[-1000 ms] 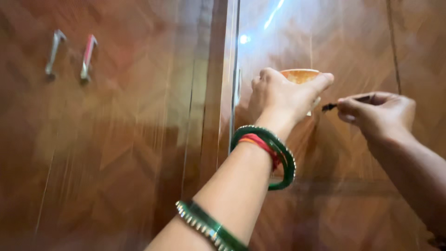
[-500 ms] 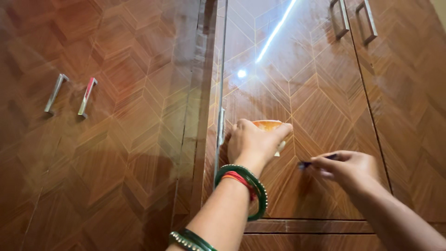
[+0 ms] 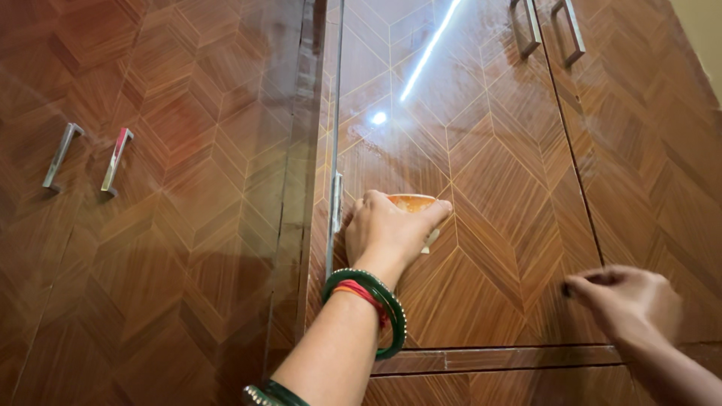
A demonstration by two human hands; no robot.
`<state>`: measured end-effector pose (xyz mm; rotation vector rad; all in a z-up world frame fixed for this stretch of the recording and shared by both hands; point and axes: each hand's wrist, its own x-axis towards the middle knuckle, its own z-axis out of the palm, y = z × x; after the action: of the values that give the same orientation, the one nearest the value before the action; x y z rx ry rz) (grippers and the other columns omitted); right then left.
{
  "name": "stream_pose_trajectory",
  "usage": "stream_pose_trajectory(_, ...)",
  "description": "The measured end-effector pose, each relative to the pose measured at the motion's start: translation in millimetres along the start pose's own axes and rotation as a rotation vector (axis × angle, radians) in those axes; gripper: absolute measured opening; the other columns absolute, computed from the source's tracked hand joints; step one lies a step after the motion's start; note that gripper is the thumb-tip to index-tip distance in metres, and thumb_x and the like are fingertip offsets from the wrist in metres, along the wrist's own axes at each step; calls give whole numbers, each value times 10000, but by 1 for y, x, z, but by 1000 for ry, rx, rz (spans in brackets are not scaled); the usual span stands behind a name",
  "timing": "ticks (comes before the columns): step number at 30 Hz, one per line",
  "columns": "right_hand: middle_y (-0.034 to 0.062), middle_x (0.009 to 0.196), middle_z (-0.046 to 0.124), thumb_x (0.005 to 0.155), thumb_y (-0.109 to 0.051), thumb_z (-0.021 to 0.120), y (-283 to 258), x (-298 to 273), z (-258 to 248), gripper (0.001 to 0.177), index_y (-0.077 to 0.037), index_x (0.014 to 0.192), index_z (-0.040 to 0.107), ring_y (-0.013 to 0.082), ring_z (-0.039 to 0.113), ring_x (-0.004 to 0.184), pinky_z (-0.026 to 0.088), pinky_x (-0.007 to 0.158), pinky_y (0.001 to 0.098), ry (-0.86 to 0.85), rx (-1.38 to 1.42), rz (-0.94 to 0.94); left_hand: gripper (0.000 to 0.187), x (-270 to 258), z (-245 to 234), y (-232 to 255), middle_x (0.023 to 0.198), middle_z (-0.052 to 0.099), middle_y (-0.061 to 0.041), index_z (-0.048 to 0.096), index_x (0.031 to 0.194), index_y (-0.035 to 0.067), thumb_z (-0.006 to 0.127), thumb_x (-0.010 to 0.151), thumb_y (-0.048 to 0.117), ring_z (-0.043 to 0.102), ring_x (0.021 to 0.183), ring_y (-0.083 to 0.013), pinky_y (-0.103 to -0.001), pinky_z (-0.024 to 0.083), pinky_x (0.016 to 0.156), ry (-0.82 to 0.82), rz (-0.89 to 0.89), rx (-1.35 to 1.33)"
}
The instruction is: The person applies a liquid from a small cup onto the surface of a wooden cabinet using a small brush, focusing on the seams and corners of the panels.
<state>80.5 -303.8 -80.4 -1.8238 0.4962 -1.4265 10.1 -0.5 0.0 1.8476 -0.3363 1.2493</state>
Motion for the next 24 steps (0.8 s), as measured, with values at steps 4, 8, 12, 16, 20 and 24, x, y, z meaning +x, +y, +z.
stream_pose_trajectory(4, 71, 900, 833, 834, -186, 830, -60, -33, -4, 187, -63, 973, 850, 113, 743, 767, 580, 726, 253, -343, 482, -126, 1018, 2, 0, 2, 1380, 559, -193, 547, 1303, -13, 799, 586, 665, 595, 1235, -338, -437, 506, 1016, 1, -16, 7)
stream_pose_trajectory(8, 103, 881, 825, 814, -116, 783, -103, -80, 17, 176, -4, 940, 833, 137, 756, 775, 612, 716, 257, -555, 714, -165, 1024, 2, -1, 3, 1383, 571, -210, 565, 1309, -9, 803, 584, 674, 593, 1254, -344, -453, 502, 1020, -1, -40, 11)
stream_pose_trajectory(12, 153, 827, 817, 798, -126, 834, -100, -125, 35, 212, 54, 908, 829, 171, 711, 700, 544, 635, 273, -628, 821, -161, 1018, 1, -3, 4, 1357, 597, -209, 579, 1295, -10, 801, 573, 674, 611, 1238, -345, -454, 512, 1011, -5, -31, 9)
stream_pose_trajectory(16, 116, 833, 834, 783, -130, 802, -64, -110, 27, 209, 10, 933, 840, 147, 750, 723, 589, 664, 276, -462, 801, -97, 1015, 1, -4, 3, 1339, 613, -210, 584, 1289, -17, 796, 576, 674, 625, 1225, -341, -439, 521, 1012, -15, -19, 15)
stream_pose_trajectory(20, 93, 917, 833, 838, -205, 840, -10, -55, 11, 243, -60, 1033, 839, 156, 761, 859, 568, 792, 304, -228, 463, -4, 1020, 2, -3, 3, 1351, 592, -200, 560, 1306, -17, 798, 586, 665, 599, 1244, -333, -427, 503, 1026, -22, -8, 32)
stream_pose_trajectory(24, 84, 923, 826, 873, -255, 844, 47, -13, 4, 248, -91, 1058, 849, 157, 754, 825, 566, 736, 311, -78, 307, 38, 1040, 1, -3, 5, 1380, 572, -192, 540, 1336, -4, 796, 585, 668, 588, 1260, -331, -436, 496, 1026, -24, -19, 54)
